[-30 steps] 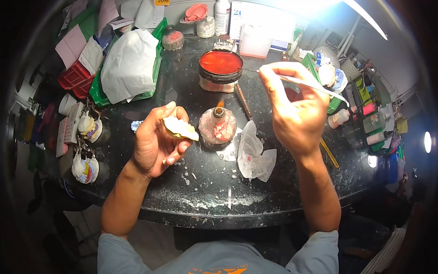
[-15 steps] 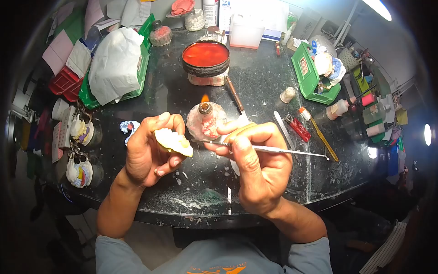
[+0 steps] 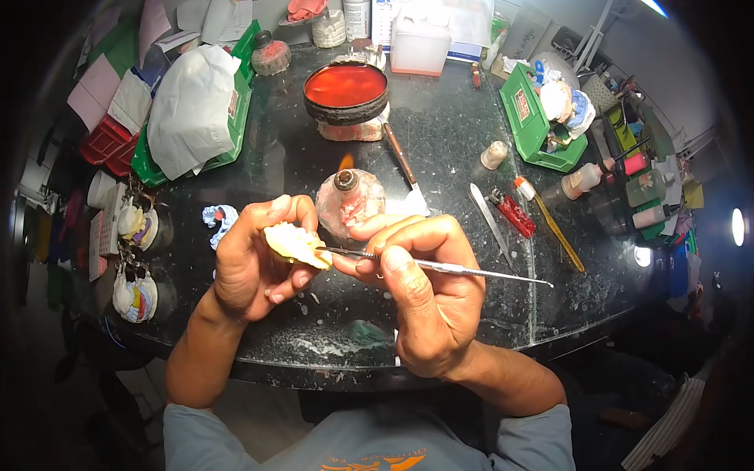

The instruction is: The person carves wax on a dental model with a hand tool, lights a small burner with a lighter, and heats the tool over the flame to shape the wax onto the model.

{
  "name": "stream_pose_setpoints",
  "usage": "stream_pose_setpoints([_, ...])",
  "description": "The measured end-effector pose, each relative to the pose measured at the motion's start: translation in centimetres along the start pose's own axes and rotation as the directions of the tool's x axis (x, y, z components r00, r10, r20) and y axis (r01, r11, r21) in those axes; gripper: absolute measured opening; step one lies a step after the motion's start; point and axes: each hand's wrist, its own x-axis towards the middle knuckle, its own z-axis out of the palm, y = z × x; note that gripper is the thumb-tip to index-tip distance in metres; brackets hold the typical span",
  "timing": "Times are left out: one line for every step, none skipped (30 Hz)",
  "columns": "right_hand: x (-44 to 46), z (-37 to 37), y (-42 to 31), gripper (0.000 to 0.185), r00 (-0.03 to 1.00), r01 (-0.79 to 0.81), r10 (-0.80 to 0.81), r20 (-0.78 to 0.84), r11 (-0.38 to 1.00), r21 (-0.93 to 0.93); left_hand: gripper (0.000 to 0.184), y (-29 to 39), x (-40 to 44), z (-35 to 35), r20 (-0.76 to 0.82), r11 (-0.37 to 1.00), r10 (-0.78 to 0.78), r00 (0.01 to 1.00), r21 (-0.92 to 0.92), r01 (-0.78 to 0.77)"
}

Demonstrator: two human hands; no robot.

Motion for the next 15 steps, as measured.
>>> stream_pose_setpoints([0.0,0.0,0.0,0.013,1.000,0.003,-0.003,-0.007,1.000,0.002,0.045,0.0,0.0,0.0,0.002,1.000,-0.003,1.000,0.002,0.003])
stream_pose_setpoints([0.0,0.1,0.1,0.012,1.000,0.006,-0.006,-0.014,1.000,0.003,0.045,0.0,0.0,0.1,0.003,1.000,-0.006,1.000,0.005,0.006])
stream_pose_setpoints([0.0,0.1,0.1,0.012,1.000,0.009,-0.009,-0.021,1.000,0.005,0.045,0.1,0.0,0.1,0.005,1.000,-0.009,1.000,0.007,0.009])
stream_pose_setpoints([0.1,0.2,0.1,0.011,0.999,0.011,-0.010,-0.038,1.000,0.011,0.045,0.1,-0.1,0.2,0.004,1.000,-0.006,1.000,0.013,0.006])
stream_pose_setpoints([0.1,0.3,0.1,0.011,0.998,0.013,-0.012,-0.054,1.000,0.017,0.044,0.2,-0.1,0.2,0.003,1.000,-0.003,1.000,0.019,0.003])
stream_pose_setpoints([0.1,0.4,0.1,0.010,0.997,0.017,-0.015,-0.070,1.000,0.021,0.043,0.2,-0.1,0.3,0.002,1.000,0.001,1.000,0.025,-0.001])
stream_pose_setpoints([0.3,0.2,0.1,0.010,0.996,0.056,-0.058,-0.064,0.998,-0.036,0.043,0.2,-0.1,0.4,-0.012,1.000,0.015,1.000,0.026,-0.015])
stream_pose_setpoints([0.7,-0.1,0.0,0.010,0.993,0.097,-0.102,-0.056,0.991,-0.095,0.042,0.2,-0.1,0.5,-0.024,0.999,0.029,0.999,0.028,-0.028])
stream_pose_setpoints([1.1,-0.4,-0.1,0.009,0.988,0.136,-0.145,-0.047,0.979,-0.152,0.041,0.2,-0.1,0.6,-0.036,0.999,0.042,0.998,0.029,-0.041])
stream_pose_setpoints([1.5,-0.7,0.0,0.011,0.980,0.168,-0.186,-0.068,0.961,-0.220,0.040,0.2,-0.1,0.5,-0.033,0.999,0.042,0.999,0.028,-0.041])
stream_pose_setpoints([1.9,-0.7,0.0,0.012,0.976,0.173,-0.202,-0.077,0.945,-0.276,0.040,0.2,-0.2,0.3,-0.029,0.999,0.041,0.999,0.028,-0.040])
stream_pose_setpoints([2.3,-0.8,-0.1,0.013,0.972,0.179,-0.218,-0.085,0.926,-0.332,0.039,0.3,-0.2,0.2,-0.024,0.999,0.040,0.999,0.029,-0.040])
stream_pose_setpoints([2.6,-1.0,0.0,0.014,0.975,0.158,-0.203,-0.095,0.925,-0.346,0.039,0.3,-0.2,0.3,-0.039,0.998,0.053,0.998,0.043,-0.052])
stream_pose_setpoints([2.9,-1.1,0.1,0.015,0.973,0.171,-0.215,-0.085,0.917,-0.360,0.039,0.3,-0.3,0.4,-0.053,0.996,0.068,0.996,0.058,-0.065])
stream_pose_setpoints([3.1,-1.0,0.0,0.016,0.970,0.160,-0.217,-0.113,0.911,-0.380,0.039,0.4,-0.3,0.5,-0.065,0.994,0.085,0.994,0.071,-0.080])
